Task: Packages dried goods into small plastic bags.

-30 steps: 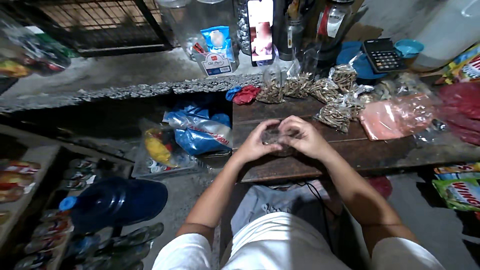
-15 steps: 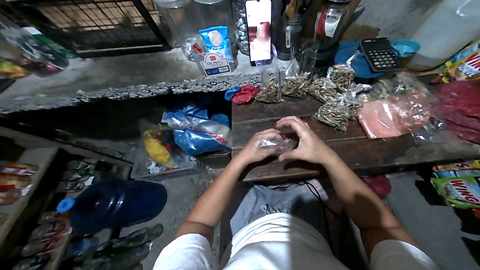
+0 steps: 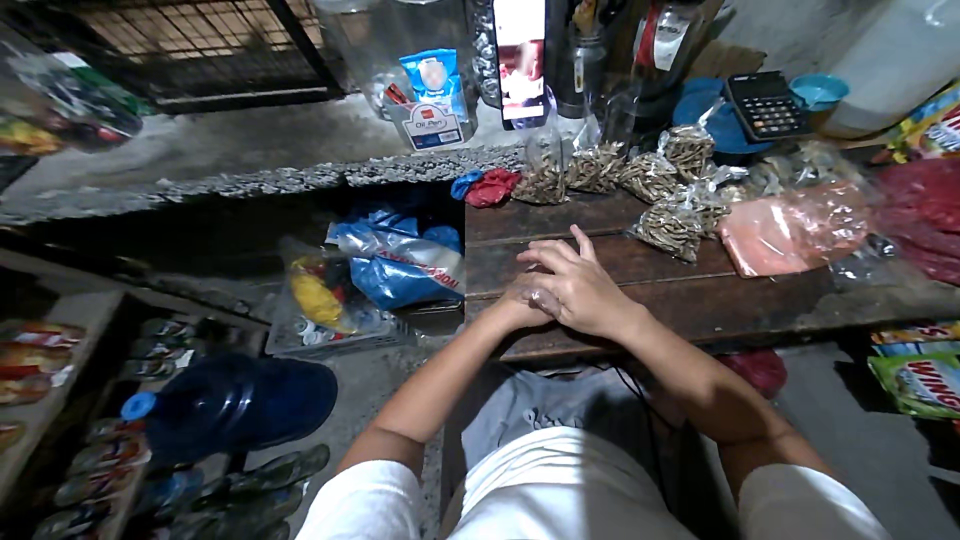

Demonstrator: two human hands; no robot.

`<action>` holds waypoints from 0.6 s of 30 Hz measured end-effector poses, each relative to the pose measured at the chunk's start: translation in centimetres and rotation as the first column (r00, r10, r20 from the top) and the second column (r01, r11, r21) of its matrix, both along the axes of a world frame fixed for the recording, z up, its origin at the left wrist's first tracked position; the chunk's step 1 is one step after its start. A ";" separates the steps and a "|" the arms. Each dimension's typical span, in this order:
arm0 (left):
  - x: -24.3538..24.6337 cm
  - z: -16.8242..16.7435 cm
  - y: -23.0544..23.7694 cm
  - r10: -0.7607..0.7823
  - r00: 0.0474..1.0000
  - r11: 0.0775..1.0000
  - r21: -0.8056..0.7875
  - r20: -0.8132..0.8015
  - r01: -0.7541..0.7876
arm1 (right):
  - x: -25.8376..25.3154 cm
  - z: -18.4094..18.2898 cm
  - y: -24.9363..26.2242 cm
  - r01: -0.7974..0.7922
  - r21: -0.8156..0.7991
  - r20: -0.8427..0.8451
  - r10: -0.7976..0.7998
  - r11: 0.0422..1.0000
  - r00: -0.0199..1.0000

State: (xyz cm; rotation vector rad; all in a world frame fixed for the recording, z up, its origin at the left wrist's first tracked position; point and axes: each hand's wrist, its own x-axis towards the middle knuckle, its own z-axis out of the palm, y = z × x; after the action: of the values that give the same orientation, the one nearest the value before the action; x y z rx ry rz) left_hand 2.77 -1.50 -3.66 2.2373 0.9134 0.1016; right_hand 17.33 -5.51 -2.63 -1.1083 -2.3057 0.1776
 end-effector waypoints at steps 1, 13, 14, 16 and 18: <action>0.1 -0.1 0.0 -0.004 1.000 1.000 0.030 0.021 0.003 | 0.2 0.0 0.0 -0.001 0.015 -0.023 0.001 1.000 1.000; 1.3 -2.6 0.8 -0.030 0.947 0.916 0.388 0.319 -0.102 | 3.2 0.1 0.2 0.142 0.273 0.003 -0.148 0.952 0.989; 1.4 -2.6 0.9 -0.028 0.950 0.915 0.391 0.310 -0.101 | 3.5 0.1 0.3 0.157 0.306 0.028 -0.173 0.939 0.984; 1.7 -2.7 1.1 -0.017 0.961 0.920 0.381 0.276 -0.093 | 4.2 0.1 0.4 0.185 0.365 0.069 -0.225 0.912 0.972; 1.9 -2.8 1.1 -0.002 0.973 0.925 0.369 0.230 -0.086 | 4.8 0.0 0.4 0.215 0.407 0.095 -0.275 0.888 0.957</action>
State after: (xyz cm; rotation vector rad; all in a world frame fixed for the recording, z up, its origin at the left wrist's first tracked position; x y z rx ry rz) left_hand 4.65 -0.37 -6.42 2.4890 0.8724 0.5879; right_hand 22.16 -5.09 -2.64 -1.2158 -2.1668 -0.4647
